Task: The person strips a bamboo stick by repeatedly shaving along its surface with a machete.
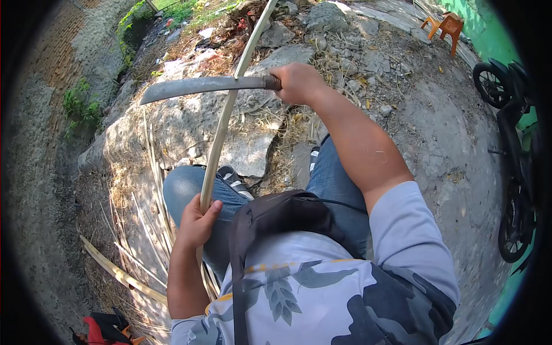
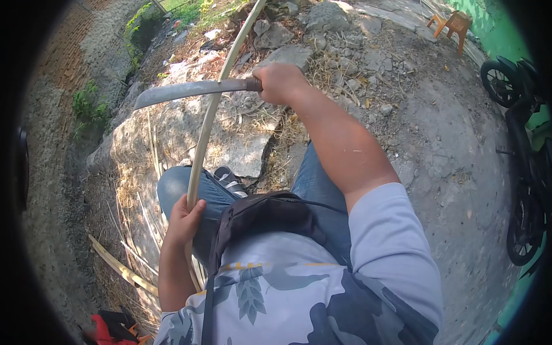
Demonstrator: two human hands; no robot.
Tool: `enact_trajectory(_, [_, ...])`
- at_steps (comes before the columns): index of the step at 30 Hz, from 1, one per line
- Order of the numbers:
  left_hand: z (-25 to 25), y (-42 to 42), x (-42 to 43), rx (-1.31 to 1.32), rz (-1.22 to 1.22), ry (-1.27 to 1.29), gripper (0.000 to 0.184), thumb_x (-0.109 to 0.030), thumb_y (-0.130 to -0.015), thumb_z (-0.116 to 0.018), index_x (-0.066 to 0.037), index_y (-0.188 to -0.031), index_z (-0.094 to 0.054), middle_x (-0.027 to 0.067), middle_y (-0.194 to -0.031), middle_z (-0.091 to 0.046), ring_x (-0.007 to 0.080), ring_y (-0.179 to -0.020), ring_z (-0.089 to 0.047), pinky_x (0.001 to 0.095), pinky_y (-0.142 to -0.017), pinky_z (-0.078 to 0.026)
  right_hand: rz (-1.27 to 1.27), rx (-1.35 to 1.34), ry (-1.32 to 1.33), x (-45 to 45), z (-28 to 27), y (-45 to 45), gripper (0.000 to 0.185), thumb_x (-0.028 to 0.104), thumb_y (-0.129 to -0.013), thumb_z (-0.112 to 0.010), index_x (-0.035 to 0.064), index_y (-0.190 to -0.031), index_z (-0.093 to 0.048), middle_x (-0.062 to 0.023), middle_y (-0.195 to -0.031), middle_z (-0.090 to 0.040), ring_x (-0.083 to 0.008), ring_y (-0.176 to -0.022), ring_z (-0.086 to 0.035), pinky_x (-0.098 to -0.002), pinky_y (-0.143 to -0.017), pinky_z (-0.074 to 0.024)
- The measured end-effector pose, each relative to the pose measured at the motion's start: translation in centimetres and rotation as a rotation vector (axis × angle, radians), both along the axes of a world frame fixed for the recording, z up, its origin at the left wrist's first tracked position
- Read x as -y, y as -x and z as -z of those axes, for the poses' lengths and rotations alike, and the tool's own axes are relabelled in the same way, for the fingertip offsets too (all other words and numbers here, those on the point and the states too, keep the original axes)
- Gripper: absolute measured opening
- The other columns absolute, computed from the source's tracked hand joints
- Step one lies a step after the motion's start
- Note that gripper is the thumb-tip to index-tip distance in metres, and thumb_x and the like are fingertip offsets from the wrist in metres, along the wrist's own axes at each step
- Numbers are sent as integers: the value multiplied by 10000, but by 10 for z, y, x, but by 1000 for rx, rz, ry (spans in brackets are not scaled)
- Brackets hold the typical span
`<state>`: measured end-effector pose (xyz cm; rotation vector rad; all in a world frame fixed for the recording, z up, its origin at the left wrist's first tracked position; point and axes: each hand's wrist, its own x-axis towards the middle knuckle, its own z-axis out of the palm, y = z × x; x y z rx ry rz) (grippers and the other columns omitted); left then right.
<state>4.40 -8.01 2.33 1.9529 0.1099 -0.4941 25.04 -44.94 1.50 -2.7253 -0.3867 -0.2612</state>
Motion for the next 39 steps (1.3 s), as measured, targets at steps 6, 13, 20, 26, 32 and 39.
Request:
enact_trajectory(6, [6,3,-7,-15,19,38,312,-328,-1004,-728,-47,-1065,-608,-71,-784,-526,35,-702,-446,231,-613,-373,-5,-10,34,1,-16,20,148,258,-829,-715,178,-951,-698,-115,-856,-733,-354,-868,-725,-509,-754,-571])
enact_trajectory(13, [6,2,-2,28,-7,61,267,-296,-1012,-720,-59,-1040,-600,-70,-797,-526,36,-710,-447,228,-623,-380,-239,68,112,-29,-17,34,150,244,-800,-732,177,-927,-690,-84,-856,-730,-335,-857,-732,-501,-754,-569])
enact_trajectory(20, [6,4,-7,24,-4,1,287,-305,-1010,-720,-42,-1033,-607,-60,-815,-541,47,-733,-457,236,-642,-391,-289,62,190,-42,-17,31,140,198,-795,-709,173,-933,-719,-70,-922,-749,-288,-907,-739,-468,-814,-567])
enact_trajectory(26, [4,3,0,63,38,-73,297,-312,-1006,-722,-39,-1052,-613,-64,-812,-539,47,-728,-455,234,-646,-391,-46,4,-28,11,27,-6,164,302,-865,-734,158,-932,-696,-96,-884,-737,-336,-872,-720,-487,-754,-565])
enact_trajectory(32, [8,2,-8,-5,7,38,303,-318,-1006,-721,-41,-1058,-610,-64,-799,-532,39,-717,-453,233,-633,-381,-32,-66,12,3,-17,19,191,339,-875,-731,159,-926,-695,-111,-905,-737,-337,-893,-724,-495,-763,-568])
enact_trajectory(39, [9,2,-3,16,-35,46,293,-317,-1008,-721,-47,-1036,-610,-62,-803,-539,39,-718,-463,230,-635,-386,-278,-8,138,-38,-16,34,159,269,-814,-741,172,-926,-685,-88,-875,-735,-319,-869,-733,-478,-753,-570])
